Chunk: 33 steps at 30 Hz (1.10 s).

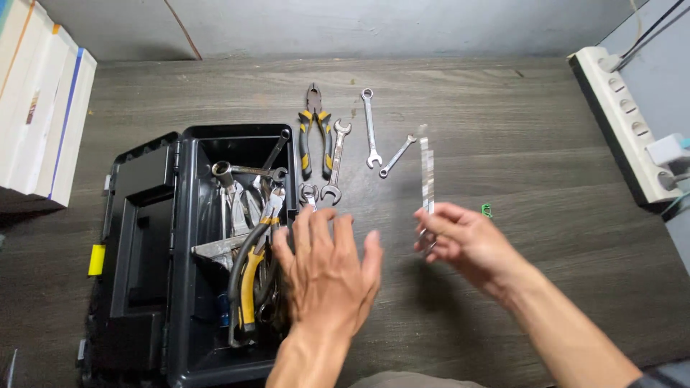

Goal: Remove tools from a toolbox and arrange them in an organized line on a desk.

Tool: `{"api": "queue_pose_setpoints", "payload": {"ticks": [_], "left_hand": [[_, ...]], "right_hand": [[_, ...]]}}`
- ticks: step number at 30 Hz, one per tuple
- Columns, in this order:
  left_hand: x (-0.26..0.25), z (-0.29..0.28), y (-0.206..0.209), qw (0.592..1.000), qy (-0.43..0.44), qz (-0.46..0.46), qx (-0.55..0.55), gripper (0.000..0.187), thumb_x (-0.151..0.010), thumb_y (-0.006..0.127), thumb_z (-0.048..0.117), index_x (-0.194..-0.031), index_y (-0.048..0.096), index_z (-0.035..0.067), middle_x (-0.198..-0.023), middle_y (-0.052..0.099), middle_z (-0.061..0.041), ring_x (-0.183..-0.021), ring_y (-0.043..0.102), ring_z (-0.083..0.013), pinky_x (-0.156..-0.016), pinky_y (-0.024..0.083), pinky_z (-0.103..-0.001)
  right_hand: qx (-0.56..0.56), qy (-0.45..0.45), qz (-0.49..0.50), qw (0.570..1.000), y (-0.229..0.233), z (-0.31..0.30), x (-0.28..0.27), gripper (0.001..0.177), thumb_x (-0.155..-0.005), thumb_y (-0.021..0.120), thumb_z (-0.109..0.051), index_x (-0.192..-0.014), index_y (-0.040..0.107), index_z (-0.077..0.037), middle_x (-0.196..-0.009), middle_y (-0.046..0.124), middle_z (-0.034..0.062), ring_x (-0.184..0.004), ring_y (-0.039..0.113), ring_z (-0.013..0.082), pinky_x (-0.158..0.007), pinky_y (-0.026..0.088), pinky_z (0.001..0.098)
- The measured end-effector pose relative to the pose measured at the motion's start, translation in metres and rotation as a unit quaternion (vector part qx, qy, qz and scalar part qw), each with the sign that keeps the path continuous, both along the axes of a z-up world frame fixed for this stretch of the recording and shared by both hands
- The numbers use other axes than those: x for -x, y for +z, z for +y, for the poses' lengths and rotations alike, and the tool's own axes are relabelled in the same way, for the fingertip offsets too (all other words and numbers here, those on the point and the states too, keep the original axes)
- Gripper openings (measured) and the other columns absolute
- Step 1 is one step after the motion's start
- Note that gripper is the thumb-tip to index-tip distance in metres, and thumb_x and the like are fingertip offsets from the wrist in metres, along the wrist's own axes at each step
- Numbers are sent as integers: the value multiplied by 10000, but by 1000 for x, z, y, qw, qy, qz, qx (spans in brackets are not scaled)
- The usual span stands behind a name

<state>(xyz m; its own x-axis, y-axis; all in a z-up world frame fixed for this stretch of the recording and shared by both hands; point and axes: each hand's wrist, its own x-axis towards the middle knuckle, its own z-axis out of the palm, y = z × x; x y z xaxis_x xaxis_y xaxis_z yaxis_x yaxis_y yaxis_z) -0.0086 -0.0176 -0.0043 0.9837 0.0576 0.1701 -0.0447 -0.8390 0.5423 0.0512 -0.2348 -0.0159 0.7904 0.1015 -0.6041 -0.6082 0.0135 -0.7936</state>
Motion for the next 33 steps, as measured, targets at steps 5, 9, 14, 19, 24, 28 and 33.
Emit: {"api": "queue_pose_setpoints", "payload": {"ticks": [5,9,14,19,24,28,33], "left_hand": [[-14,-13,34,924,58,260,274,605,-1004,517,470,-1422,469,35,-1096,714,-143,-1090,672,-267,-1049,440,-490],[-12,-17,19,895,126,273,329,336,-946,539,328,-1064,664,39,-916,764,-136,-802,775,-256,-761,624,-440],[-17,14,4,904,167,227,322,269,-961,562,285,-1005,694,56,-828,759,-120,-736,745,-244,-682,586,-407],[-16,53,16,911,212,204,289,225,-946,559,229,-1004,692,58,-753,737,-144,-680,711,-262,-637,547,-413],[-10,77,-8,926,270,190,183,249,-950,586,274,-1005,698,59,-761,731,-134,-698,679,-242,-689,527,-406],[-8,76,10,902,288,251,201,307,-996,537,275,-994,716,25,-802,753,-163,-721,716,-278,-680,558,-454],[-7,78,17,921,270,248,131,313,-963,551,254,-1196,636,64,-767,723,-155,-720,716,-291,-693,554,-454]], "right_hand": [[2,131,-88,987,13,42,32,204,-948,646,-178,-1053,724,-23,-808,716,-13,-701,634,87,-621,535,264],[7,212,-148,966,10,60,52,204,-968,677,-184,-1075,747,-25,-787,694,-23,-663,578,64,-606,502,232],[140,265,-153,942,11,54,55,295,-967,664,-306,-1070,777,-54,-784,693,4,-690,597,88,-616,487,274],[395,308,-315,806,-24,5,55,467,-889,712,-428,-1251,663,-137,-1256,684,77,-1149,641,242,-971,513,402],[508,386,-221,737,-59,-37,71,890,-904,668,-465,-1639,182,-334,-1758,6,-3,-1567,-3,276,-1215,81,534],[494,389,-170,759,-53,-36,72,913,-909,662,-480,-1645,128,-397,-1714,-70,-44,-1579,-98,235,-1253,7,526],[469,391,-180,771,-47,-41,71,883,-907,664,-462,-1640,179,-387,-1719,-42,-57,-1581,-64,200,-1261,21,492]]}}
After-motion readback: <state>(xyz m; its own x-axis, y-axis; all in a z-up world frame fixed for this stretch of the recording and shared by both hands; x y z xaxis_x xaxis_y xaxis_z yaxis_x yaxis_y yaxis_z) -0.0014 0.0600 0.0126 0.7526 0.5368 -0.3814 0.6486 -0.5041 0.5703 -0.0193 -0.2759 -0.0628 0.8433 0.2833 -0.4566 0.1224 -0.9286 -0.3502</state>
